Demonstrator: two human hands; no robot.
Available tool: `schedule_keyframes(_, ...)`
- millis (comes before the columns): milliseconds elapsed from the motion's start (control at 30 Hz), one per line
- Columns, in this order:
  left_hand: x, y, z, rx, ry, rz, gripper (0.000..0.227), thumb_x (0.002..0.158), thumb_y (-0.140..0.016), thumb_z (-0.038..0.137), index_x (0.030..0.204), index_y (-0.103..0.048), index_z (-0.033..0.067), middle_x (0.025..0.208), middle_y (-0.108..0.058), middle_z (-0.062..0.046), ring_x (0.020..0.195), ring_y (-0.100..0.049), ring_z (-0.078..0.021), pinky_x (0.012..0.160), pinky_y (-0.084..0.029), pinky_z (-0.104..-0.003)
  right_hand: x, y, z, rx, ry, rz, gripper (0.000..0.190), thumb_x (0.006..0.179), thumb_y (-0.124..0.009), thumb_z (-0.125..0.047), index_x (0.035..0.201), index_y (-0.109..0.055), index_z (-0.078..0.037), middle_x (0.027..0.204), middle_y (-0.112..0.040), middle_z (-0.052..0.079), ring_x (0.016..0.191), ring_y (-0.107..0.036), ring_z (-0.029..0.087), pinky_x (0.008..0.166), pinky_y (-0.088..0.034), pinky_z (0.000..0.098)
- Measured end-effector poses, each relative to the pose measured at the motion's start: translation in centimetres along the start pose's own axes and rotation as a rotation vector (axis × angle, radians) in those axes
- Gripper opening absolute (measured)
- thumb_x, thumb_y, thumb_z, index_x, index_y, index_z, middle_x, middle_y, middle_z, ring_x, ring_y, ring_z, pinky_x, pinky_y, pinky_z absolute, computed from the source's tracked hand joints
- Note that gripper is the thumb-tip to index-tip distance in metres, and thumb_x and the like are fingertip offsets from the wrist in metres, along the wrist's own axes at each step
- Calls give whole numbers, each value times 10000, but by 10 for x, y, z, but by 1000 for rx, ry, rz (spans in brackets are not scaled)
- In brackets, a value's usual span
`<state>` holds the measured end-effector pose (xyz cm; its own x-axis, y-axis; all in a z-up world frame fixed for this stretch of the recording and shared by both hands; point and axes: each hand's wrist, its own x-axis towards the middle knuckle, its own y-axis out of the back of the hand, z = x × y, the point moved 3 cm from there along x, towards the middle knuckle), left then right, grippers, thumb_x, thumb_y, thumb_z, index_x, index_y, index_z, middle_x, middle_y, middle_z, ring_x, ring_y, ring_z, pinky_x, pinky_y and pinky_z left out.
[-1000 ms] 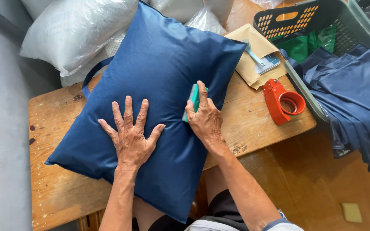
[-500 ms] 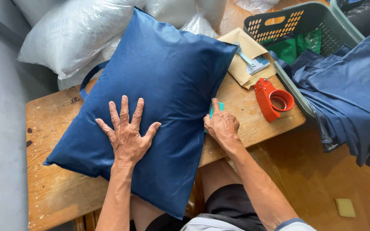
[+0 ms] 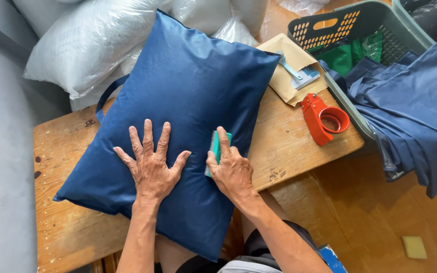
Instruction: A person uses a green foam block to rub and clean the surface of a blue fabric bag, likely removing lint or dust.
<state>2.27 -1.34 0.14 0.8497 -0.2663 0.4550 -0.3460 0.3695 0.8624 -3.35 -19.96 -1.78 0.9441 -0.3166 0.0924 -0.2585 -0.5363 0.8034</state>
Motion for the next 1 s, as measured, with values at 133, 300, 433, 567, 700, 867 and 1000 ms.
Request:
schedule_keyframes(133, 5, 4, 6, -2, -22, 11, 751, 934, -593, 658, 1583, -453, 306, 1699, -294, -116, 1566, -140, -453, 1122, 28, -808, -4, -20, 53, -184, -88, -116, 726, 970, -477, -471, 1634, -235, -305, 888, -672, 155, 819, -744, 459, 707, -608, 608)
schedule_keyframes(300, 7, 10, 13, -11, 16, -54, 732, 917, -624, 622, 1549, -502, 275, 1671, -342, -141, 1558, -165, -471, 1091, -7, -849, -14, -32, 102, -414, -109, -260, 745, 923, -473, -534, 1618, -243, -393, 857, -692, 142, 819, -756, 438, 696, -603, 589)
schedule_keyframes(433, 9, 5, 8, -8, 50, -71, 734, 908, -617, 629, 1538, -515, 268, 1662, -357, -144, 1557, -176, -477, 1082, -5, -856, -22, 13, 95, -329, -124, -295, 713, 923, -472, -532, 1598, -299, -380, 857, -721, 171, 832, -754, 462, 710, -603, 590)
schedule_keyframes(567, 10, 3, 9, -6, 58, -73, 735, 903, -623, 598, 1546, -503, 263, 1657, -357, -155, 1556, -172, -486, 1078, -5, -863, -9, 56, 58, -36, -5, 20, 713, 962, -534, -410, 1603, -292, -212, 940, -699, 265, 854, -735, 494, 720, -592, 596)
schedule_keyframes(700, 11, 5, 10, -11, 52, -64, 722, 908, -624, 567, 1546, -503, 250, 1654, -353, -174, 1552, -168, -495, 1070, -9, -870, 28, 53, 38, 82, 272, 253, 638, 959, -647, -390, 1530, -453, -180, 1000, -723, 175, 914, -743, 382, 763, -604, 479)
schedule_keyframes(867, 10, 7, 15, 1, 46, -63, 726, 904, -621, 562, 1546, -501, 243, 1652, -354, -176, 1557, -161, -489, 1071, 12, -866, 34, 20, 16, 109, 135, 103, 727, 962, -601, -395, 1609, -322, -216, 897, -705, 224, 839, -738, 475, 736, -601, 591)
schedule_keyframes(1000, 12, 6, 24, 30, 58, -40, 739, 866, -655, 512, 1527, -530, 208, 1642, -378, -208, 1552, -178, -513, 1058, 33, -874, 25, -21, 75, -64, -168, -153, 729, 937, -496, -503, 1600, -283, -287, 937, -724, 213, 932, -739, 480, 800, -583, 603)
